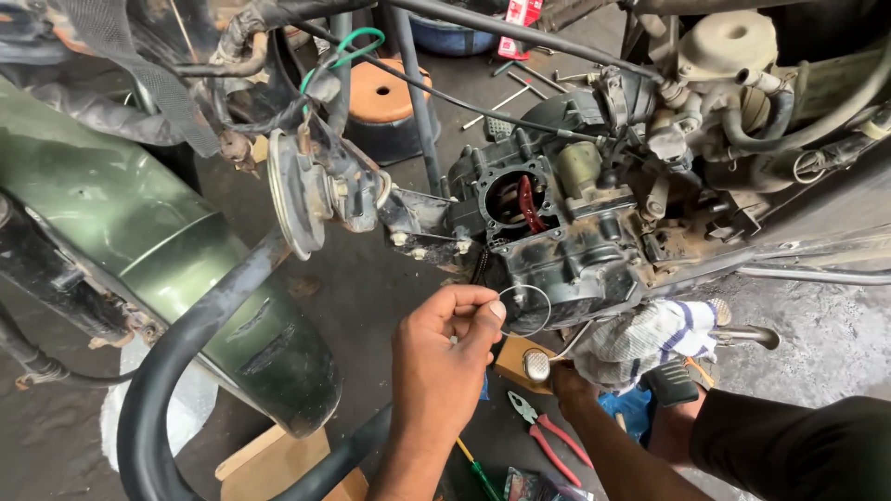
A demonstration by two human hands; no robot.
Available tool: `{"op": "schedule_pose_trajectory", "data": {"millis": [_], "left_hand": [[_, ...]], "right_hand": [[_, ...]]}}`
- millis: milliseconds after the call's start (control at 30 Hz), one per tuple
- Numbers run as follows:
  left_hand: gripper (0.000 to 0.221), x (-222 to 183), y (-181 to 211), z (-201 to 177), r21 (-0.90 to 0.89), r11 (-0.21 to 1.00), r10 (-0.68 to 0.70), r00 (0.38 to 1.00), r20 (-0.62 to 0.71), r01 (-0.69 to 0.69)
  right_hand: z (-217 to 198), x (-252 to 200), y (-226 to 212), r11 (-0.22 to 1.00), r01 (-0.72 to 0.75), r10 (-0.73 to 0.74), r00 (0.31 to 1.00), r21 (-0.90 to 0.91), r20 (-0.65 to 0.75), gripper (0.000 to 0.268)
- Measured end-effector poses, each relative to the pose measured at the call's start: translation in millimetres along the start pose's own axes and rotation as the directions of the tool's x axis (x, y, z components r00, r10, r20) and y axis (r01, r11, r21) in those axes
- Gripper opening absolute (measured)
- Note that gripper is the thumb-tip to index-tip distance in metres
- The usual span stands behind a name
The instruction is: The person is preparing a new piston for installation in a motorcycle engine by cleaning it and inspecting the piston rings.
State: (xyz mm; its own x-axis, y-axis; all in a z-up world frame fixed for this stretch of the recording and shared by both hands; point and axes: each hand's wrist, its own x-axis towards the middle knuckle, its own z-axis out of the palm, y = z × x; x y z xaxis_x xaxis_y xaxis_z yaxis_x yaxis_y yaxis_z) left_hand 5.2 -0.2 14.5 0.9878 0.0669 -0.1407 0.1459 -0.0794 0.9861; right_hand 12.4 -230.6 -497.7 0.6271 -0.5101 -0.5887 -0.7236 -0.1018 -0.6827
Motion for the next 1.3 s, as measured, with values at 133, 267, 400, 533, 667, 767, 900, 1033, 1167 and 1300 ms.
{"op": "schedule_pose_trajectory", "data": {"millis": [133, 267, 400, 533, 667, 767, 900, 1033, 1167, 1300], "left_hand": [[0.016, -3, 0, 3, 0.088, 0.995, -0.056, 0.998, 0.025, 0.053], [0.016, -2, -6, 3, 0.199, 0.978, -0.066, 0.997, 0.045, 0.056], [0.016, -1, -16, 3, 0.229, 0.971, 0.067, 0.997, 0.027, -0.071], [0.020, -2, -5, -1, 0.276, 0.956, 0.096, 0.995, 0.035, -0.102], [0.025, -8, 10, -10, 0.300, 0.946, 0.111, 0.992, 0.053, -0.122], [0.026, -9, 5, -8, 0.250, 0.960, 0.110, 0.992, 0.066, -0.124], [0.029, -13, 8, 0, 0.196, 0.972, 0.100, 0.984, 0.145, -0.127], [0.031, -13, 15, 4, 0.181, 0.968, 0.130, 0.964, 0.232, -0.174], [0.042, -2, -8, 12, -0.083, 0.994, 0.087, 0.981, 0.171, -0.074], [0.060, -12, -24, 31, -0.220, 0.976, 0.024, 0.992, 0.124, 0.004]], "right_hand": [[-23, -54, -26, 0.987, -0.128, 0.127, 0.992, 0.101, 0.016, 0.031], [-30, -127, -46, 0.939, -0.328, 0.262, 0.875, 0.102, 0.407, 0.029], [-62, -249, -134, 0.959, -0.253, 0.114, 0.752, 0.125, 0.650, 0.034], [-115, -316, -220, 0.992, 0.004, -0.101, 0.627, 0.126, 0.773, 0.046], [-180, -340, -306, 0.899, 0.408, -0.388, 0.578, 0.158, 0.718, 0.087], [-219, -348, -353, 0.907, 0.414, -0.335, 0.594, 0.078, 0.731, 0.087], [-228, -328, -355, 0.908, 0.412, -0.329, 0.572, 0.084, 0.751, 0.070], [-218, -320, -345, 0.914, 0.400, -0.336, 0.655, 0.067, 0.677, 0.031], [-220, -331, -354, 0.955, 0.255, -0.297, 0.794, 0.154, 0.531, 0.029], [-223, -332, -354, 0.900, 0.308, -0.422, 0.791, 0.307, 0.444, 0.031]]}}
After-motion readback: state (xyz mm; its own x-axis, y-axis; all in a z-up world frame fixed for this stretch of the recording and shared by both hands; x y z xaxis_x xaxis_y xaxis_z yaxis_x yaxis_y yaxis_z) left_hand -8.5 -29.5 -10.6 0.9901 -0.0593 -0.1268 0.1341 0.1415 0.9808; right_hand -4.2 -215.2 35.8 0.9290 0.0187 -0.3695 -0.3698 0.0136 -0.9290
